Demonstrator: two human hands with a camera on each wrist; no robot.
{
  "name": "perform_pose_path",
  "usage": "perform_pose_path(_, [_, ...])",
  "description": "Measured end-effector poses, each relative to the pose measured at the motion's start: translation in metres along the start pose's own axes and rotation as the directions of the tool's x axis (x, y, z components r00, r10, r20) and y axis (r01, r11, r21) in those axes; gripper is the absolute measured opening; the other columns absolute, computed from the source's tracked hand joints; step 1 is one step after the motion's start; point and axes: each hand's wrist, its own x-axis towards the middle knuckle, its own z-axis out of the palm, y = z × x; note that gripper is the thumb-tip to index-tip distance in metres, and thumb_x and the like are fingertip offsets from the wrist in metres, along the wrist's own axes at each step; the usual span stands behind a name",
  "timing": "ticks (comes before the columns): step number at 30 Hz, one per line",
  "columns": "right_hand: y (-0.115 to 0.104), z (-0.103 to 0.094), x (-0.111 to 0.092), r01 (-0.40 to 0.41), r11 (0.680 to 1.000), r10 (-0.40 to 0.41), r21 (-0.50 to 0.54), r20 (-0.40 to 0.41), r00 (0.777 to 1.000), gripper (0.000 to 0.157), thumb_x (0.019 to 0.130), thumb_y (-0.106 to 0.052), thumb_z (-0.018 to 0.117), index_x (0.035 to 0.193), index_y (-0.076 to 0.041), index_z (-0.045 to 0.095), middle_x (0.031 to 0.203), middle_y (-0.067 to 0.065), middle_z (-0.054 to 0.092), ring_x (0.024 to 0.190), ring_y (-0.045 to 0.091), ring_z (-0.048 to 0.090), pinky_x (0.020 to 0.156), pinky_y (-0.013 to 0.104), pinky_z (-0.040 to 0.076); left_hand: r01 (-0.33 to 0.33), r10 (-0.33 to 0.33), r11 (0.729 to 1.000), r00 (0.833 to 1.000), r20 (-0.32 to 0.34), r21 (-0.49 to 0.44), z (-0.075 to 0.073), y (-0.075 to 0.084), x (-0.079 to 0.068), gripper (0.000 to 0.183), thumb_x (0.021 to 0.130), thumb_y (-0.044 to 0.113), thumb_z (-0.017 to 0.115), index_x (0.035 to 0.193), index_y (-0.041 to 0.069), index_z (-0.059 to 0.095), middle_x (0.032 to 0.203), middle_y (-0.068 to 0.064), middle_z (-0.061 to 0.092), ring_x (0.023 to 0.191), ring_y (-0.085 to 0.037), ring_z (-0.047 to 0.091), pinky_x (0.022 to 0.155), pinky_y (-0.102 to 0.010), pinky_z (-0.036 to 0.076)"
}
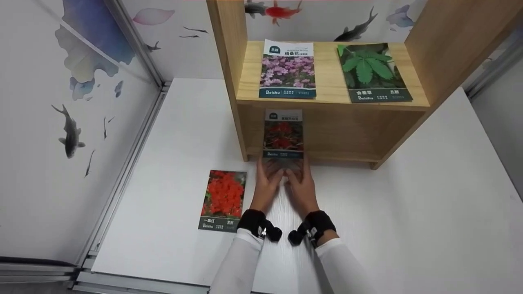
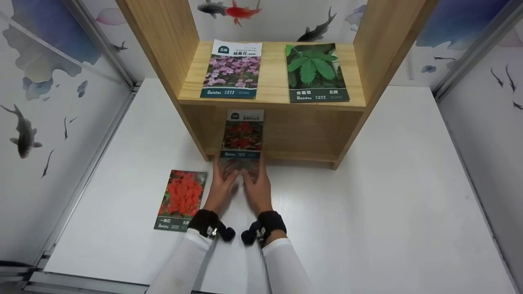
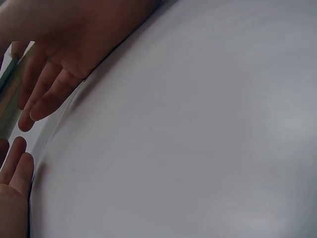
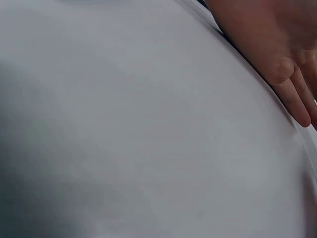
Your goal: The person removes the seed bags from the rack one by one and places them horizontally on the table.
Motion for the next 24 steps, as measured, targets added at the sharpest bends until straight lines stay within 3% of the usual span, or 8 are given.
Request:
perform_pose_path(4, [-0.009, 0.001, -0.006, 0.025, 1.0, -0.025, 0.01, 0.017, 1.0, 0.069, 0.091, -0.025, 0.052, 0.144, -0.032, 0.009, 0.132, 0.014, 0.041, 0.101, 0.022, 0.054, 0.072, 0.047, 0.047, 0.013, -0.013, 1.0, 1.0, 0.004, -0.018, -0.001, 0.001, -0.004, 0.078, 0.09, 0.014, 0.054, 0.144, 0.021, -0.001, 0.137, -0.021, 0.031, 0.122, -0.033, 0.036, 0.096, -0.039, 0.034])
perform_pose_path(9, [-0.012, 0.001, -0.011, 0.068, 0.998, -0.068, -0.004, 0.024, 0.997, 0.068, 0.092, -0.023, 0.05, 0.145, -0.025, 0.007, 0.135, 0.015, 0.038, 0.11, 0.026, 0.05, 0.075, 0.047, 0.047, -0.022, 0.023, 0.999, 1.0, 0.014, -0.032, -0.001, 0.002, -0.007, 0.079, 0.089, 0.012, 0.055, 0.144, 0.019, -0.002, 0.135, -0.024, 0.032, 0.122, -0.035, 0.036, 0.097, -0.036, 0.034])
perform_pose_path(19, [-0.014, -0.001, -0.023, 0.111, 0.994, -0.111, 0.001, 0.036, 0.993, 0.069, 0.092, -0.015, 0.049, 0.145, -0.016, 0.005, 0.134, 0.016, 0.039, 0.113, 0.032, 0.046, 0.074, 0.05, 0.046, -0.058, 0.058, 0.998, 0.998, 0.026, 0.012, -0.002, 0.003, -0.017, 0.076, 0.091, 0.008, 0.051, 0.144, 0.014, -0.003, 0.136, -0.021, 0.032, 0.123, -0.035, 0.035, 0.098, -0.039, 0.032])
perform_pose_path(24, [-0.016, -0.002, -0.026, 0.117, 0.993, -0.117, -0.01, 0.039, 0.992, 0.067, 0.092, -0.014, 0.049, 0.145, -0.015, 0.007, 0.134, 0.015, 0.04, 0.113, 0.03, 0.047, 0.073, 0.051, 0.046, -0.034, 0.034, 0.998, 0.999, -0.004, -0.055, 0.0, 0.004, -0.022, 0.073, 0.091, 0.007, 0.05, 0.144, 0.015, 0.001, 0.136, -0.019, 0.033, 0.123, -0.033, 0.035, 0.095, -0.042, 0.035])
